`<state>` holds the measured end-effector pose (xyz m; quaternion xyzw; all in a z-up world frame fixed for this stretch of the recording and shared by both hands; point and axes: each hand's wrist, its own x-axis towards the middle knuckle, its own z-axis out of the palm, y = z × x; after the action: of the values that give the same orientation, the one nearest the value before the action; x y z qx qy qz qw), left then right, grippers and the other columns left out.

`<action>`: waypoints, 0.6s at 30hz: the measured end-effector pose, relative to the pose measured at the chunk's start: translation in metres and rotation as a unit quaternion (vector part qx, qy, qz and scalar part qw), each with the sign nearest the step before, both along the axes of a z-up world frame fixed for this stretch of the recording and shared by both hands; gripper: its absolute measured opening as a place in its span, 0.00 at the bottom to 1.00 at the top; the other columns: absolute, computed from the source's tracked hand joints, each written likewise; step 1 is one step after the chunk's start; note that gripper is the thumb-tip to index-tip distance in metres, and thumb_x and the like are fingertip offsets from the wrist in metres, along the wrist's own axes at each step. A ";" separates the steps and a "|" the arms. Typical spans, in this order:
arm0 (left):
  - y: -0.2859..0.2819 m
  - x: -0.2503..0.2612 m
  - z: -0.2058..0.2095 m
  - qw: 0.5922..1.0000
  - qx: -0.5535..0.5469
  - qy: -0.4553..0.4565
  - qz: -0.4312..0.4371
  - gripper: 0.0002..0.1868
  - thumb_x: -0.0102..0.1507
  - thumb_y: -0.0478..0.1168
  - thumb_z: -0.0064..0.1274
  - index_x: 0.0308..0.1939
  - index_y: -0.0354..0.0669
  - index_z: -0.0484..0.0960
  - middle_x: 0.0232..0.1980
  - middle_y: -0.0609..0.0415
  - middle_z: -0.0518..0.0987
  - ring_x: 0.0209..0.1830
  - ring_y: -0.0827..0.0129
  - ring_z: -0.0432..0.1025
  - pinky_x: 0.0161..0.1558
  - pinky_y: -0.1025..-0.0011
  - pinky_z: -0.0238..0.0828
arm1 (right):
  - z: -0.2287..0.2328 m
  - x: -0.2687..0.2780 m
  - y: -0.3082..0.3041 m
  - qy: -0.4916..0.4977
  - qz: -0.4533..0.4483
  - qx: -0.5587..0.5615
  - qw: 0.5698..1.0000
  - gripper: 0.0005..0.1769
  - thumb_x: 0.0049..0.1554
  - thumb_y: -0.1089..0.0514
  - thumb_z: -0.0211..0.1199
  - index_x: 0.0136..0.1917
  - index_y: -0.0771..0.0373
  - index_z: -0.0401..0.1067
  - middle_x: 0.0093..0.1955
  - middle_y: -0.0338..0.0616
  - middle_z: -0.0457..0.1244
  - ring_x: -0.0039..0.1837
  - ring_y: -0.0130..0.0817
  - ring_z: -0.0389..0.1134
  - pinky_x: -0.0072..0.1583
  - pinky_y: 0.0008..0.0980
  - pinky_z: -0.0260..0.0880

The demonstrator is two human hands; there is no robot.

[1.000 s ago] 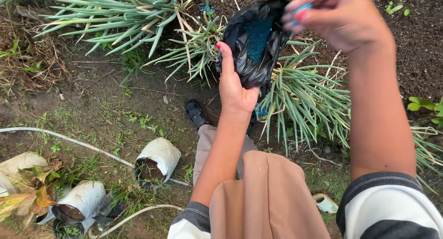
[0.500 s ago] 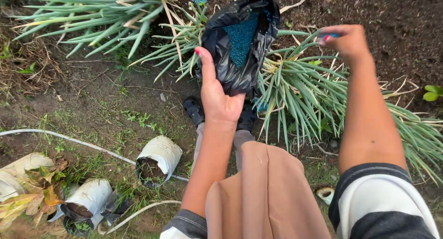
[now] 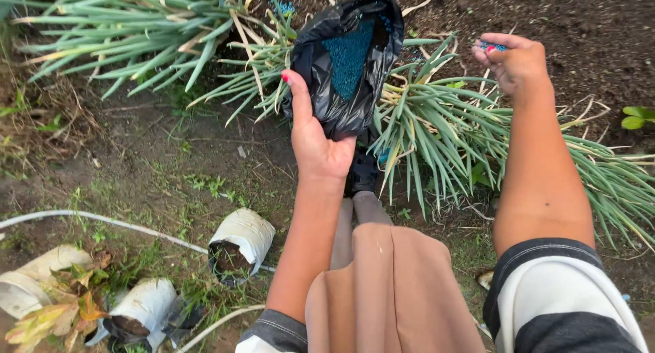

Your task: Applying fertilizer to various plants in a garden.

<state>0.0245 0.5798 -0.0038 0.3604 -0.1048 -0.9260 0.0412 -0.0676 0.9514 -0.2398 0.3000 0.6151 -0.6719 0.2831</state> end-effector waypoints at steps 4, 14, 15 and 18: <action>0.006 0.000 0.012 1.000 0.010 -0.011 -0.009 0.28 0.71 0.56 0.50 0.66 0.40 0.76 0.64 0.51 0.79 0.59 0.59 0.76 0.65 0.54 0.74 | 0.039 0.000 0.020 -0.004 -0.081 -0.088 0.993 0.19 0.60 0.79 0.54 0.65 0.80 0.70 0.59 0.62 0.68 0.59 0.46 0.75 0.61 0.33 0.81; 0.039 0.001 0.027 0.998 0.019 0.035 -0.049 0.27 0.73 0.55 0.51 0.66 0.40 0.76 0.65 0.50 0.79 0.61 0.58 0.76 0.67 0.52 0.73 | 0.085 0.021 0.083 0.044 -0.087 -0.070 0.993 0.15 0.62 0.73 0.56 0.62 0.80 0.72 0.58 0.62 0.69 0.58 0.48 0.74 0.61 0.39 0.80; 0.047 0.003 0.027 0.998 0.020 0.031 -0.054 0.27 0.73 0.55 0.51 0.66 0.40 0.76 0.65 0.50 0.79 0.61 0.58 0.76 0.67 0.52 0.73 | 0.081 0.026 0.091 0.041 -0.093 -0.068 0.993 0.15 0.62 0.73 0.56 0.62 0.80 0.72 0.58 0.62 0.69 0.58 0.48 0.74 0.61 0.39 0.80; 0.073 0.001 0.024 0.996 0.039 0.055 -0.060 0.27 0.72 0.56 0.51 0.66 0.41 0.76 0.65 0.50 0.79 0.61 0.58 0.76 0.68 0.53 0.72 | 0.066 0.024 0.111 0.046 -0.062 -0.061 0.995 0.14 0.63 0.73 0.55 0.62 0.80 0.73 0.57 0.62 0.69 0.58 0.47 0.75 0.61 0.38 0.80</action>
<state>0.0252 0.6525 0.0205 0.3033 -0.0876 -0.9486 -0.0232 -0.0436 1.0629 -0.1738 0.2881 0.5660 -0.7373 0.2301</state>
